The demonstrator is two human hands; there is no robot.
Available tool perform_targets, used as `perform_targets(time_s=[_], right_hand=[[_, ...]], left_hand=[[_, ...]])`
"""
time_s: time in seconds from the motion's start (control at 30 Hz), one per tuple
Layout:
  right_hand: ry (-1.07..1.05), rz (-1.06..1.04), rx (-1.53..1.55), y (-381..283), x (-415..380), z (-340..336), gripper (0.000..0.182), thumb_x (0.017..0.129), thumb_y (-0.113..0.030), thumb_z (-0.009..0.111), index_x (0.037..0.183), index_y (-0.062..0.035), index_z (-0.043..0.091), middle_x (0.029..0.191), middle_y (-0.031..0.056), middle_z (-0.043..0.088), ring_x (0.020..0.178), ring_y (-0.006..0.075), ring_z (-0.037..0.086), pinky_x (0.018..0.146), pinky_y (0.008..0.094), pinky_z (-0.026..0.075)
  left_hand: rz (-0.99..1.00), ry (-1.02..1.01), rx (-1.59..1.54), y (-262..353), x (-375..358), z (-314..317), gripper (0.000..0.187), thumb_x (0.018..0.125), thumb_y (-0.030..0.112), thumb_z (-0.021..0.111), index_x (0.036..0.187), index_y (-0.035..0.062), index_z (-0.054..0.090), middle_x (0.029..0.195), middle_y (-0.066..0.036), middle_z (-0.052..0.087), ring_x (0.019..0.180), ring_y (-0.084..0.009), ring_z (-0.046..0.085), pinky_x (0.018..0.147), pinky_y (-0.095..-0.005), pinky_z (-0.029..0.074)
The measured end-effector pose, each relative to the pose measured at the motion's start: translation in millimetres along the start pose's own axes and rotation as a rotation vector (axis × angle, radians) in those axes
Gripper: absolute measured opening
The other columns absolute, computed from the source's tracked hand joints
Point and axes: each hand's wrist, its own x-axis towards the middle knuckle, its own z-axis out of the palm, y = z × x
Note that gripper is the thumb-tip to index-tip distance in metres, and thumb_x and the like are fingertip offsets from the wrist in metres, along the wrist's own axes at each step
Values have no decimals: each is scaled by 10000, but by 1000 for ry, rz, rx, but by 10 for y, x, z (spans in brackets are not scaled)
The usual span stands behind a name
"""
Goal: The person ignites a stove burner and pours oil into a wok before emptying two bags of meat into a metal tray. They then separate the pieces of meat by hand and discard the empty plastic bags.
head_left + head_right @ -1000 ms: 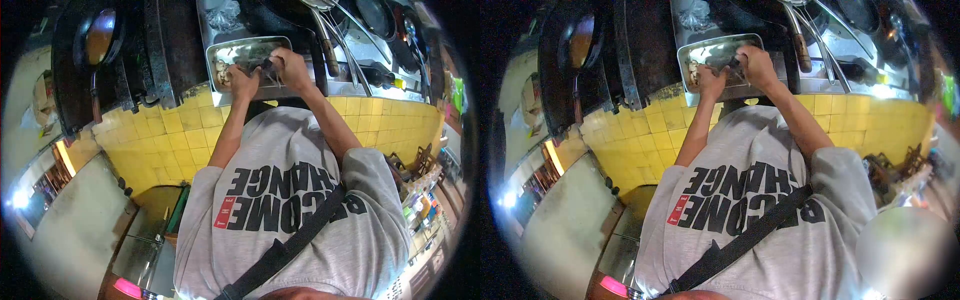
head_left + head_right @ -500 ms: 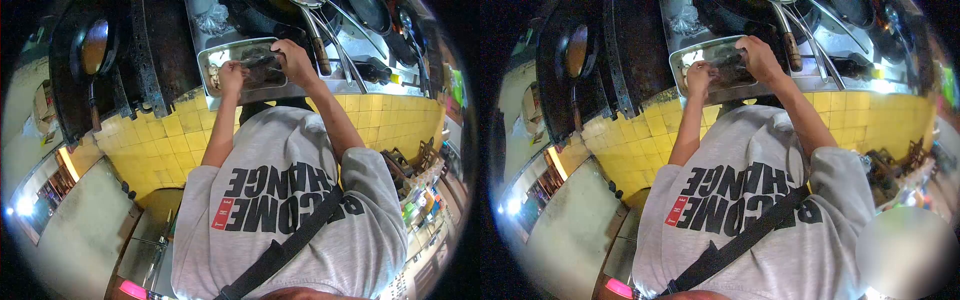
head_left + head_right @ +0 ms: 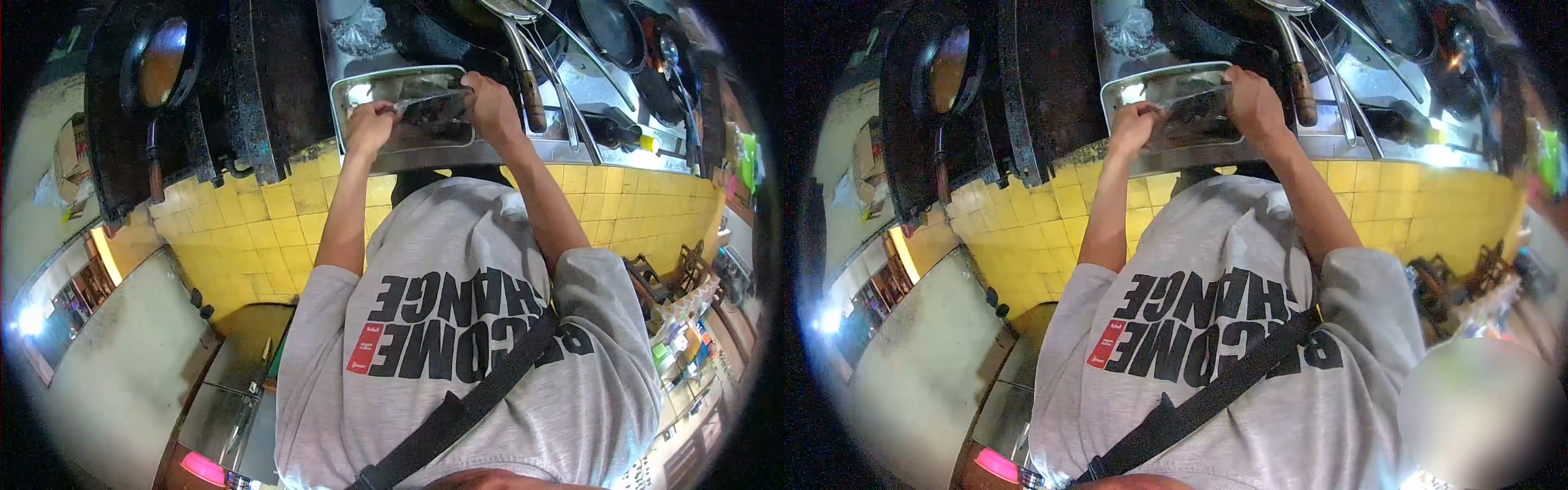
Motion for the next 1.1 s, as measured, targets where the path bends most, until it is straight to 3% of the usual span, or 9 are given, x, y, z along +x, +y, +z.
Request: perform_targets(time_s=[0.1, 0.27, 0.4, 0.5, 0.6, 0.73, 0.97, 1.07, 1.1], right_hand=[[-18, -34, 8, 5, -57, -59, 193, 746, 12, 509, 935, -16, 531, 841, 214, 588, 816, 399, 576, 721, 432, 456], [9, -68, 64, -68, -57, -162, 201, 756, 14, 509, 953, -20, 524, 877, 209, 593, 838, 394, 576, 739, 415, 460], [40, -86, 65, -56, -48, -216, 211, 764, 6, 518, 974, -19, 528, 900, 207, 599, 855, 391, 577, 770, 404, 460], [-1, -44, 66, 8, -60, -197, 216, 772, -11, 536, 988, -29, 535, 949, 194, 600, 888, 379, 575, 778, 400, 462], [97, -151, -51, -85, -90, -196, 212, 783, -33, 553, 994, -47, 544, 1004, 164, 590, 926, 353, 569, 787, 389, 470], [188, -386, -46, -255, -141, -172, 243, 761, -46, 579, 1002, -57, 551, 1027, 133, 578, 954, 337, 558, 780, 381, 477], [-542, -289, -101, -190, -180, 617, 216, 771, -14, 473, 980, 0, 527, 967, 205, 577, 944, 340, 588, 752, 406, 498], [-493, -254, -188, -210, -132, 793, 255, 845, -75, 421, 1080, -5, 491, 1041, 221, 570, 965, 355, 582, 790, 432, 486], [-592, -326, -300, 527, 38, 2080, 332, 894, -182, 397, 1176, -12, 437, 1129, 211, 545, 1015, 361, 567, 841, 444, 469]], left_hand=[[-239, -157, -520, 177, -100, -164, 217, 804, 113, 565, 1003, 38, 606, 860, -114, 668, 767, -204, 612, 637, -315, 481], [-354, -203, -1165, 328, -190, -215, 139, 881, 83, 478, 1006, 37, 517, 658, 7, 466, 505, -89, 405, 405, -238, 313], [-278, -270, -1110, 362, -199, -278, 199, 874, 149, 532, 1032, 27, 526, 746, -14, 513, 537, -96, 440, 427, -235, 345], [16, -100, -373, 215, -153, -177, 404, 820, 261, 630, 1114, -1, 541, 750, -33, 551, 620, -114, 511, 471, -287, 407], [9, 5, -134, 168, -79, -121, 348, 779, 294, 642, 971, 6, 616, 875, -156, 646, 815, -293, 615, 754, -358, 457], [-94, 107, -238, 142, -50, 15, 347, 774, 320, 627, 978, 39, 634, 938, -194, 636, 887, -323, 613, 773, -377, 452], [-134, 49, -400, 290, -116, -2, 322, 791, 307, 607, 944, 25, 624, 754, -175, 633, 714, -304, 621, 680, -378, 465], [-152, 30, -438, 252, -70, 53, 332, 782, 298, 616, 922, -4, 619, 764, -192, 633, 736, -317, 622, 687, -384, 466], [-33, 84, -338, 155, -17, 132, 290, 802, 268, 612, 958, 24, 620, 660, -113, 591, 592, -216, 565, 552, -331, 426]])
